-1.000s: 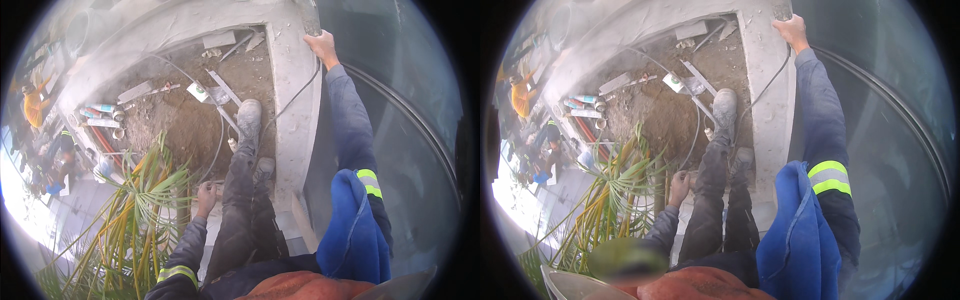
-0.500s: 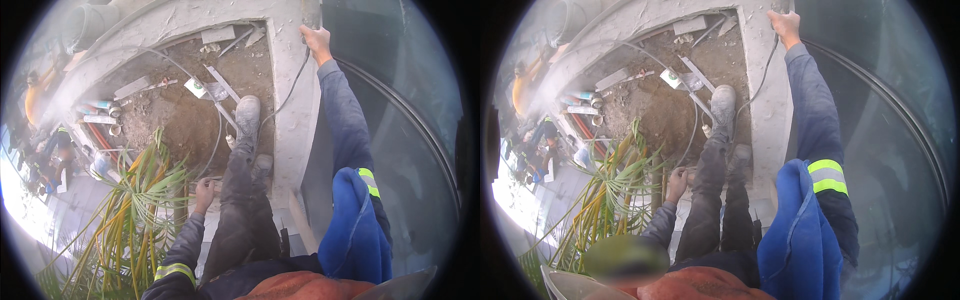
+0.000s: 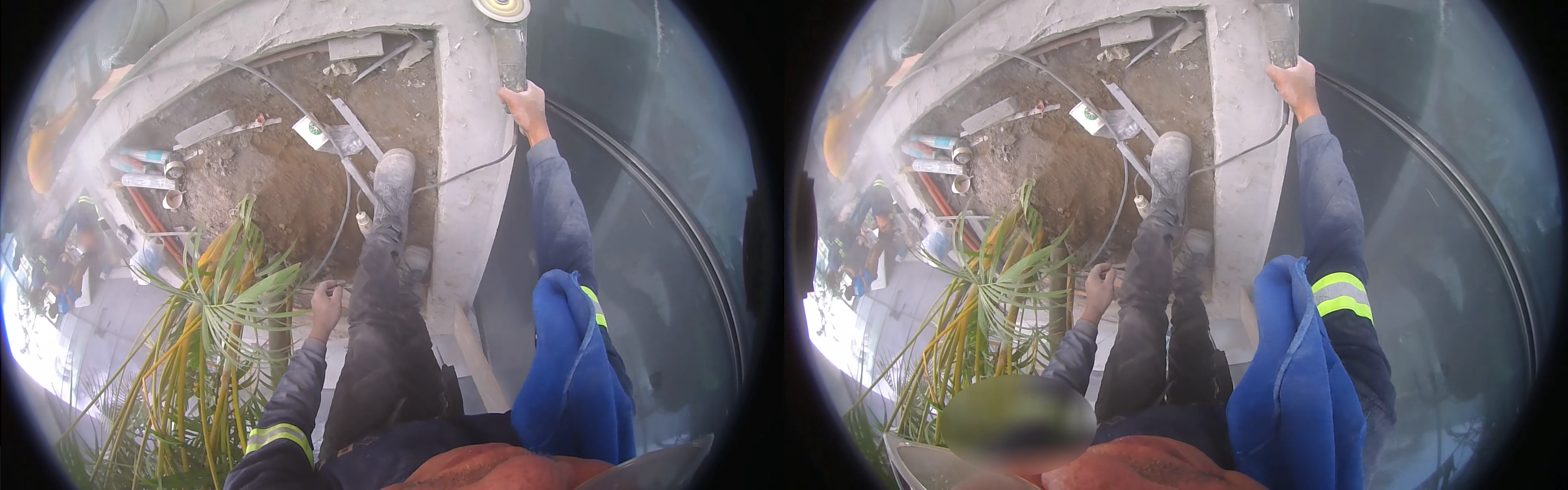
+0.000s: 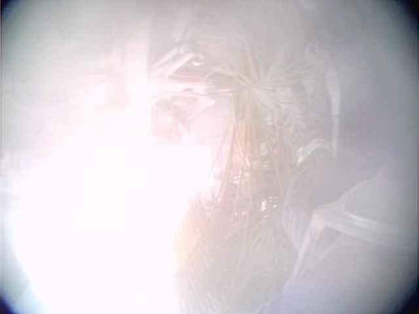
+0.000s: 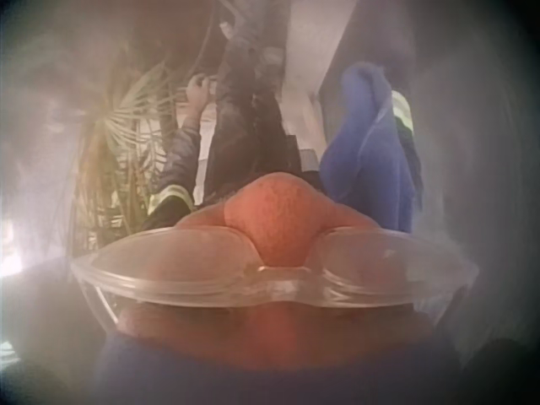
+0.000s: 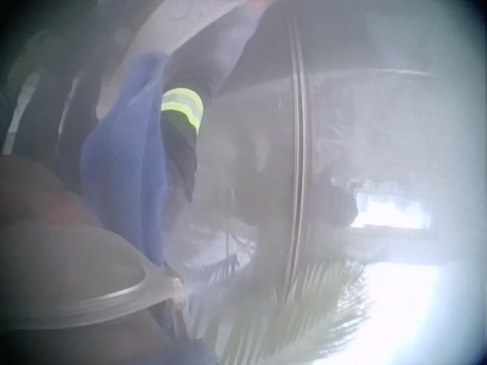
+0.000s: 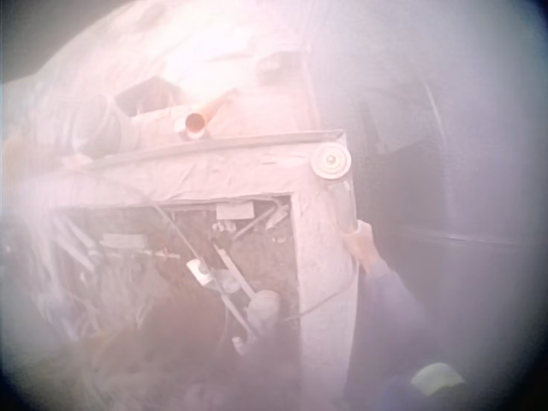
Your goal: The person uses an angle grinder to smooth a concrete surface. They hold the tool with both hands and move it along the edge of a wall or curb, generating dust as they work.
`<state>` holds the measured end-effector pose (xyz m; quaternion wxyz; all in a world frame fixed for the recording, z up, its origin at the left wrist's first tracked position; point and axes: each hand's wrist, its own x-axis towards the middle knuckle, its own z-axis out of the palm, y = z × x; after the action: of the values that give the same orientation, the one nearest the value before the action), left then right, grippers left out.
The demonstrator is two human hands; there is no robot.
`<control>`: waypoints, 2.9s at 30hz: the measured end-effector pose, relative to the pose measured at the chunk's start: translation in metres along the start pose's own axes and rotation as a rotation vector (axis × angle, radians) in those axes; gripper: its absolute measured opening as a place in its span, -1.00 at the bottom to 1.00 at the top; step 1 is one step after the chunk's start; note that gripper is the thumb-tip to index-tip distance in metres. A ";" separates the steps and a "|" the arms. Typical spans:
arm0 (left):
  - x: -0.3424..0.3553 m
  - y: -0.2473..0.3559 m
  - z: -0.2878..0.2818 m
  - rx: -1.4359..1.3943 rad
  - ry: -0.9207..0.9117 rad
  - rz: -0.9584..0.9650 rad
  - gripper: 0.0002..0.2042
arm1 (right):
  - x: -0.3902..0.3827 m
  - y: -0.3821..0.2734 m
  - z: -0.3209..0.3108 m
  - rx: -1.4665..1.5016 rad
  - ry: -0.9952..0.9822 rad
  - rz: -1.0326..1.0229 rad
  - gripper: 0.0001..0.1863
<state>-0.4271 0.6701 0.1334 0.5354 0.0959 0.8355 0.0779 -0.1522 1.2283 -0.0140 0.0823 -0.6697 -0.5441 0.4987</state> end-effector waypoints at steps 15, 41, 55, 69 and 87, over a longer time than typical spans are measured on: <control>0.020 0.024 -0.009 0.159 0.067 0.249 -0.77 | -0.091 0.031 0.022 -0.114 0.062 0.024 -0.76; 0.045 0.094 -0.261 1.093 0.810 0.070 -0.52 | 0.005 -0.062 0.094 -0.324 -0.163 -0.268 -0.68; 0.023 0.105 -0.292 1.267 0.410 -0.059 -0.83 | 0.030 -0.042 0.090 -0.211 -0.317 -0.223 -0.83; 0.053 0.123 -0.338 0.971 0.002 -0.178 -0.30 | 0.009 -0.066 0.086 -0.008 -0.322 0.023 -0.82; 0.025 0.142 -0.344 0.828 -0.001 -0.320 -0.40 | 0.026 -0.166 0.103 -0.706 -0.303 -0.224 -0.53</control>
<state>-0.7392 0.8047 0.2870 0.4573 0.1719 0.8004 -0.3474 -0.3401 1.2707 0.0291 -0.1802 -0.5121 -0.7578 0.3621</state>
